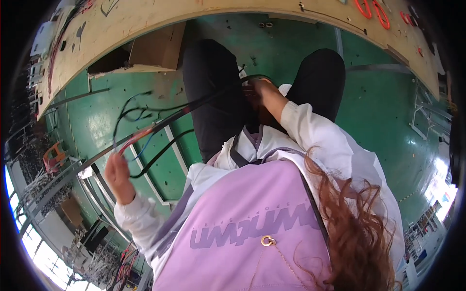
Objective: Measure and bundle several colored wires together using electrical tape.
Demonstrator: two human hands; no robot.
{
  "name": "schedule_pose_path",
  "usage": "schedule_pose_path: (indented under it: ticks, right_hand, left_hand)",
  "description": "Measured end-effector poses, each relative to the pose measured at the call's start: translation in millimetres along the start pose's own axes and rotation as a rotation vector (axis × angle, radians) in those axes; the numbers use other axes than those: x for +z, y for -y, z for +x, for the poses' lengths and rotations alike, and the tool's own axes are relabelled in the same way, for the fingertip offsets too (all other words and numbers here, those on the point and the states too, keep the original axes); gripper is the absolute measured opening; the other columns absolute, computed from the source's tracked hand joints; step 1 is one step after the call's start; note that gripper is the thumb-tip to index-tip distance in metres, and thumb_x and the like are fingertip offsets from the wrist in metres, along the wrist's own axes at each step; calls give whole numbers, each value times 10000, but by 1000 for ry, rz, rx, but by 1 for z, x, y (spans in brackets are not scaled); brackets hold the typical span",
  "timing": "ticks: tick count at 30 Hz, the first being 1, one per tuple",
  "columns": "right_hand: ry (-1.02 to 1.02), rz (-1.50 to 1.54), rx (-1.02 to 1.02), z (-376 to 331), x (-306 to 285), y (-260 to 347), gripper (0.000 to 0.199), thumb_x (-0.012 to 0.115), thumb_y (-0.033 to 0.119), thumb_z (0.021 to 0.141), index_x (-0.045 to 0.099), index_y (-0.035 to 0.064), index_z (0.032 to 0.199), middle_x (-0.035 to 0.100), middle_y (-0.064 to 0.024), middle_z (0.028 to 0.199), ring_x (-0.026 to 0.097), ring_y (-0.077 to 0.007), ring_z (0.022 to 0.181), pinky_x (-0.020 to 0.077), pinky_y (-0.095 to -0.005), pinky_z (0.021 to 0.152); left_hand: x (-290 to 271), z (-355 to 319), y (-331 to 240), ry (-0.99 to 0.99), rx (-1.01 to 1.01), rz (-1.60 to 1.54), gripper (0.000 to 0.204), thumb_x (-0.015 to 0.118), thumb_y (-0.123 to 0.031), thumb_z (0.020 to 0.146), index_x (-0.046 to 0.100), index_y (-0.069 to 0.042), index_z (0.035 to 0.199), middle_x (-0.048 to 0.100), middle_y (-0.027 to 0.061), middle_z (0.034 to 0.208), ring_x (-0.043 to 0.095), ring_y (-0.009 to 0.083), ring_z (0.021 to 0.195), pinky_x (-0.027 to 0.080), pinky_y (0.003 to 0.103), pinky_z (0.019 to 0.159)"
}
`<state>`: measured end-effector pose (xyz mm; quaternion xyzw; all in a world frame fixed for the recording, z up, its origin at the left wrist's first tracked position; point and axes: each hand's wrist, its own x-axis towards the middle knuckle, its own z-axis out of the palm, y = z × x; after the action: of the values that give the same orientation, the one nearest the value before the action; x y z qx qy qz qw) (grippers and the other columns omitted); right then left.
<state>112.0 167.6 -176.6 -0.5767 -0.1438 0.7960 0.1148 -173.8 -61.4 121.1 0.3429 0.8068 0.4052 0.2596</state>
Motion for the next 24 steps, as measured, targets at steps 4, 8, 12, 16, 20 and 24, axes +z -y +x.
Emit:
schedule_pose_path:
  ticks: [4,8,12,16,20,24]
  right_hand:
    - [233,-50,-487,-5,-11,2,141,418,116,880,519,20,856,536,-88,735,525,-209,694,445,-349,650]
    - [129,1121,-222,0,-11,52,59,469,39,841,465,-19,829,496,-150,734,503,-289,694,443,-413,719]
    - [35,873,-547,4,-50,75,36,488,34,838,479,4,821,516,-115,760,516,-249,685,461,-407,682]
    - [-70,697,-737,-97,-72,94,58,491,130,876,468,80,894,497,-56,708,493,-191,531,466,-368,524]
    - [-260,646,-852,-191,-106,84,172,440,273,923,466,116,985,441,-13,621,373,-128,419,333,-283,409]
    - [-438,544,-831,-211,-182,53,225,386,215,939,531,94,1063,414,13,634,318,-76,437,268,-224,420]
  left_hand:
    - [-46,-10,19,-167,-114,-9,327,451,-309,934,463,-100,682,333,-75,541,247,11,445,161,190,402]
    - [-93,-18,67,-257,-244,-27,301,475,-328,921,487,-114,709,337,-82,525,262,4,419,165,181,373]
    - [-140,-28,103,-484,-289,-92,278,494,-346,906,519,-117,750,345,-83,498,260,6,386,156,185,335]
    - [-153,-8,114,-636,-329,-224,261,511,-320,893,508,-118,729,349,-73,482,249,10,362,173,177,307]
    - [-165,24,122,-687,-314,-142,280,528,-357,872,537,-105,751,328,-56,480,244,27,366,164,195,317]
    - [-153,49,92,-551,-265,-132,303,497,-370,888,614,-91,887,241,-78,480,208,15,377,139,185,332]
